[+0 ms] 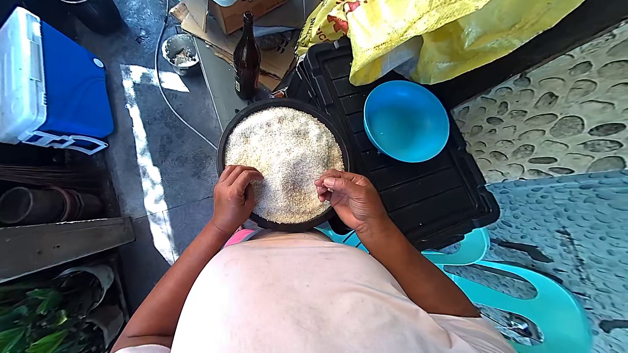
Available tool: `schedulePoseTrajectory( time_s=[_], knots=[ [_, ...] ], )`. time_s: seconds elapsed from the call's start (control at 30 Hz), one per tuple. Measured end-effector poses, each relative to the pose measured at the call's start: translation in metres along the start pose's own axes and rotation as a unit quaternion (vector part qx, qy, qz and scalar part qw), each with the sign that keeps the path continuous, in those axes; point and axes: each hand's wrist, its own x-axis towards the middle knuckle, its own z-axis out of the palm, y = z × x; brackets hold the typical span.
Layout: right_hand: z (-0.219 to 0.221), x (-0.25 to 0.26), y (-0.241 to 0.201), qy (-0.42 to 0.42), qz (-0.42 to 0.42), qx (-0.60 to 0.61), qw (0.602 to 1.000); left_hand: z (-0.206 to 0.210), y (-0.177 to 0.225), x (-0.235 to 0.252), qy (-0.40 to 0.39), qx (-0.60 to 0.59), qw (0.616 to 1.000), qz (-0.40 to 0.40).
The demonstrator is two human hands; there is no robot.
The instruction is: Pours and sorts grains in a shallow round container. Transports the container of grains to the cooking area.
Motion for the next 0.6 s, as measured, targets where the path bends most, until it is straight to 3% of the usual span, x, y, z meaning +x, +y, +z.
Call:
schedulePoseTrajectory(
  time_s=[0.33, 0.43, 0.47, 0.53, 0.6],
  knots=[
    [-0.002, -0.007, 0.004, 0.032, -0.014, -0.011, 0.999, -0.001, 0.0, 0.001, -0.012, -0.002, 1.0, 0.002],
    [-0.008, -0.005, 0.009, 0.038, -0.108, -0.167, 0.979, -0.001, 0.001, 0.001, -0.008, -0.003, 1.0, 0.002],
    [-0.013, -0.003, 0.012, 0.043, -0.169, -0.284, 0.943, 0.0, 0.001, 0.001, -0.008, -0.002, 1.0, 0.003],
    [-0.023, 0.003, 0.013, 0.065, -0.292, -0.507, 0.808, 0.0, 0.001, 0.001, -0.007, 0.002, 1.0, 0.003],
    [-0.031, 0.006, 0.009, 0.08, -0.343, -0.603, 0.715, -0.001, 0.002, 0.001, -0.004, 0.007, 1.0, 0.0]
  ],
)
